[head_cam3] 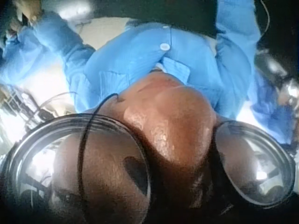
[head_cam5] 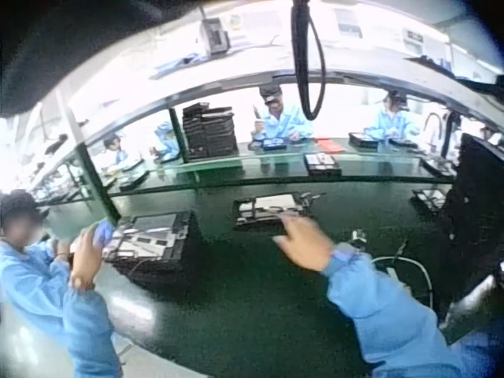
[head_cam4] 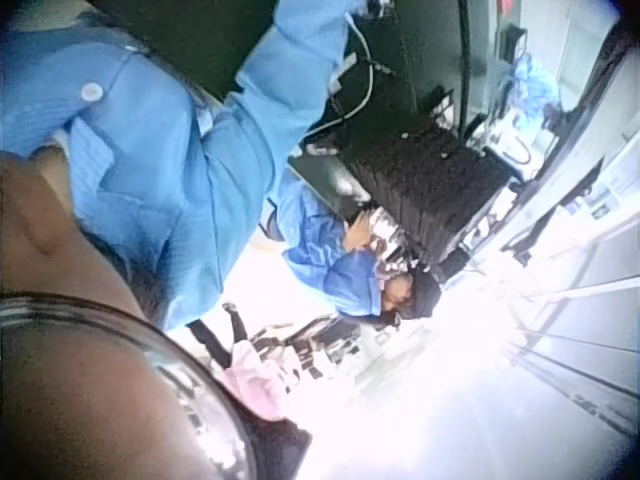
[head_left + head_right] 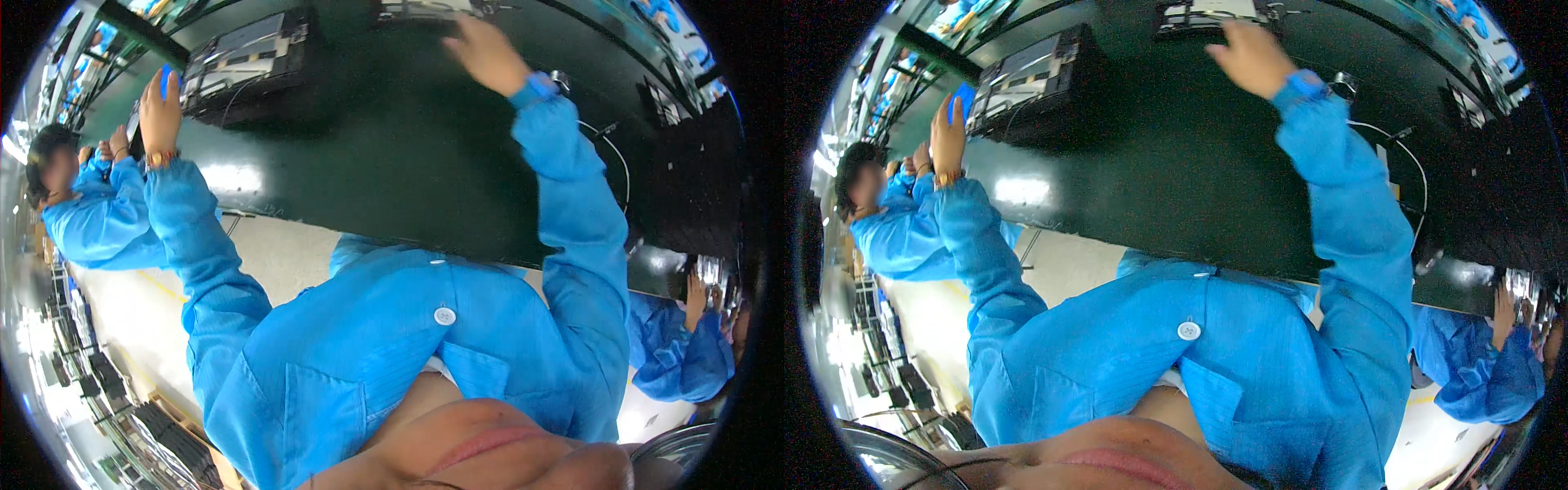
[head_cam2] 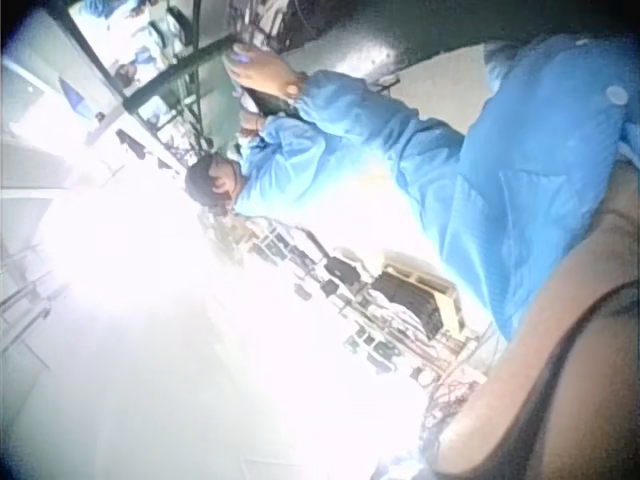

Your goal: Testing the functionality, display, and touch response of an electronic screen at a workbench.

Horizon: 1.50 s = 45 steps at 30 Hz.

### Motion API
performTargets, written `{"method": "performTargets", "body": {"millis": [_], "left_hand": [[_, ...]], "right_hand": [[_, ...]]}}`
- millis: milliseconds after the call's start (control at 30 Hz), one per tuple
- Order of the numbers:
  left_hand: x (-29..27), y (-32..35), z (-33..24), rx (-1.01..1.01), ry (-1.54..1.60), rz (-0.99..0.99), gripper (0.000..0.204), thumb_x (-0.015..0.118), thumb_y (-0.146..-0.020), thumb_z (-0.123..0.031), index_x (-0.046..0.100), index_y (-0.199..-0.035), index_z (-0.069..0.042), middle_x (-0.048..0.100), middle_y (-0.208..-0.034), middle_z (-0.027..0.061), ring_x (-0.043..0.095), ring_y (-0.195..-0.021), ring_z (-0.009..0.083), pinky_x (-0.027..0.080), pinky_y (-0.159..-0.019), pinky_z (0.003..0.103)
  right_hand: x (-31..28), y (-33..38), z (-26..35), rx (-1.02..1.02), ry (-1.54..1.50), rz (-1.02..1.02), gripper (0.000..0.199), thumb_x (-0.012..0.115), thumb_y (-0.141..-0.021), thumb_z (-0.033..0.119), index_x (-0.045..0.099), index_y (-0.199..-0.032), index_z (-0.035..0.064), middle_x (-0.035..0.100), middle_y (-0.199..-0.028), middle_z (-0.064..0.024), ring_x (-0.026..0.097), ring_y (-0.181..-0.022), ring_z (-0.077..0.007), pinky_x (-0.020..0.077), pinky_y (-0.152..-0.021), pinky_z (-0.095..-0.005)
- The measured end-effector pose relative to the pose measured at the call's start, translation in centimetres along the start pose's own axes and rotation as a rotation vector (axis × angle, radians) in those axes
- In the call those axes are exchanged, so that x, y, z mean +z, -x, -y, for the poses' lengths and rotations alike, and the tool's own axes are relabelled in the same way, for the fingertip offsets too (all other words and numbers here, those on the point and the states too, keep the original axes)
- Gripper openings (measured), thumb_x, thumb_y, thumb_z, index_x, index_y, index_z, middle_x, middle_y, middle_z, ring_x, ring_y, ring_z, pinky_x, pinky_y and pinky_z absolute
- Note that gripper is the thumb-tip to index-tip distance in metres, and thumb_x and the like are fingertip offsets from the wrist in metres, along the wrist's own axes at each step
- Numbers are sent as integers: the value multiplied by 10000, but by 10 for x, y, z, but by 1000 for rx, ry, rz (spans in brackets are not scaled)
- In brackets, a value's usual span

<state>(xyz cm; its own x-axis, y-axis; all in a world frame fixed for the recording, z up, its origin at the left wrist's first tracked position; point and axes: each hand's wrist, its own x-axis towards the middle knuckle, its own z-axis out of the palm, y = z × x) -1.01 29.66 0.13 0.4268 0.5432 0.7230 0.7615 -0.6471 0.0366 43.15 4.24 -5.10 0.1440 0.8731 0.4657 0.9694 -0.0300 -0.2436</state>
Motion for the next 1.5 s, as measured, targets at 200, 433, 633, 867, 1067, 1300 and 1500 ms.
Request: {"method": "performTargets", "body": {"millis": [200,433,633,867,1067,1300,1500], "left_hand": [[55,-13,49,-615,250,473,796,196,-907,-595,549,-1060,102,551,-1027,337,476,-1105,424,342,-934,403],[41,4,38,-395,322,140,594,326,-940,-465,559,-1037,73,610,-925,273,563,-980,369,418,-817,406],[-50,28,-114,-672,1753,286,332,449,-930,-235,516,-1167,-13,603,-1057,94,576,-967,166,467,-768,289],[-23,105,-206,-753,2082,870,411,552,-867,-75,386,-1221,52,575,-1067,125,602,-935,197,513,-769,315],[12,129,-226,-930,1698,1116,556,593,-861,-118,298,-1290,79,553,-1085,143,592,-914,184,514,-766,334],[-7,110,-222,-256,831,1061,455,612,-822,-101,443,-1227,18,528,-1139,183,559,-996,285,479,-816,383],[-41,112,-233,913,799,108,308,565,-785,-85,585,-1088,-33,543,-1186,132,495,-1154,281,384,-985,422]], "right_hand": [[99,-82,126,142,-986,161,983,517,-776,637,323,-1220,-219,387,-1263,-365,381,-1221,-413,302,-1030,-375],[82,-86,179,382,-1373,-73,838,577,-829,454,205,-1333,-103,451,-1246,-265,458,-1146,-334,350,-977,-383],[5,-16,94,200,-1553,-32,447,456,-925,343,427,-1257,45,536,-1179,-90,514,-1085,-195,384,-943,-349],[-57,145,63,822,-1424,-85,457,393,-957,279,349,-1350,51,490,-1265,-83,501,-1124,-179,415,-937,-304],[-54,212,76,963,-1327,-332,388,453,-925,176,428,-1267,-4,535,-1180,-93,543,-1038,-165,440,-877,-272],[-76,219,86,937,-1473,-404,331,480,-894,101,471,-1201,-23,599,-1030,-93,600,-890,-162,494,-767,-277],[-82,225,81,986,-1247,-335,372,552,-869,130,507,-1208,-17,586,-1097,-107,575,-939,-155,459,-818,-268]]}}
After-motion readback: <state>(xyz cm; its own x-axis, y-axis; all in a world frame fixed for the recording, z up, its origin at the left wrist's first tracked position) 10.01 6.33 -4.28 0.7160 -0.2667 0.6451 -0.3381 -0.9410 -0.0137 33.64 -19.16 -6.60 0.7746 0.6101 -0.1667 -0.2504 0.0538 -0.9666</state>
